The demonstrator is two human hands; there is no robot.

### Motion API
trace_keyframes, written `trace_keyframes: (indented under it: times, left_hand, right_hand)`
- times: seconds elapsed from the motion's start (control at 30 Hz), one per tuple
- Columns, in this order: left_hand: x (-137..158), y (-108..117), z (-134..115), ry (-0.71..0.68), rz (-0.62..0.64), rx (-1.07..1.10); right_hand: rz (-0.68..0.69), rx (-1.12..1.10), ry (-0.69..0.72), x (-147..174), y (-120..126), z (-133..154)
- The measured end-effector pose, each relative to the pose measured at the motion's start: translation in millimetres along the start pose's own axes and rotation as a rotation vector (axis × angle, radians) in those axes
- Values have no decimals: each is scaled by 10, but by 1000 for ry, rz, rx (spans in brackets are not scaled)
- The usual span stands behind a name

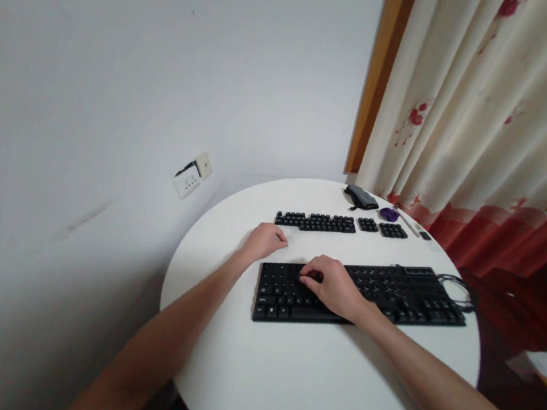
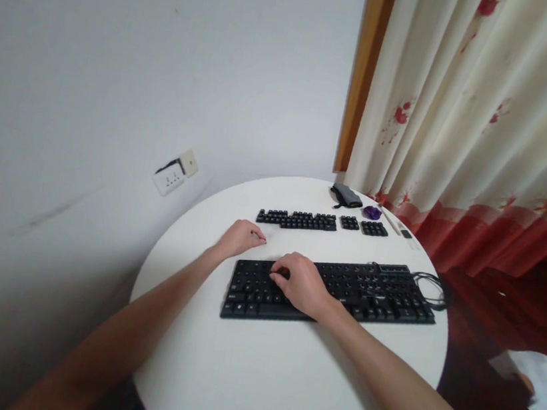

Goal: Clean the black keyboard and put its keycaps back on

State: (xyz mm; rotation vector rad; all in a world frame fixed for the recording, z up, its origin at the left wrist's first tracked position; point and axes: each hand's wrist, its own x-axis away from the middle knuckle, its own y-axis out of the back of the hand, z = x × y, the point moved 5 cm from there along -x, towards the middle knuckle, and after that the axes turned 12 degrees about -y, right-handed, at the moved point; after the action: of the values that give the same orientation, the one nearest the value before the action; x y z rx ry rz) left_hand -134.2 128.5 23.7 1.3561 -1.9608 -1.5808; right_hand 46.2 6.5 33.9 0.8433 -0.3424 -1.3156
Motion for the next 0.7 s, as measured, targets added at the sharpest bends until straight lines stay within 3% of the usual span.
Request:
trace_keyframes:
  times: [0.13,0.33,0.53,0.7]
  left_hand:
    - [39,205,-126,13,-30,27]
    - [272,386,-537,-34,-70,198]
    - [709,232,-611,38,-18,351]
    - [894,87,-602,40,40,404]
  right_hand:
    - [22,-2,20,2,-15,2]
    - [12,0,26,-2,13,-32]
    - [12,25,25,9,20,-24]
    - [25,40,12,34,-10,10]
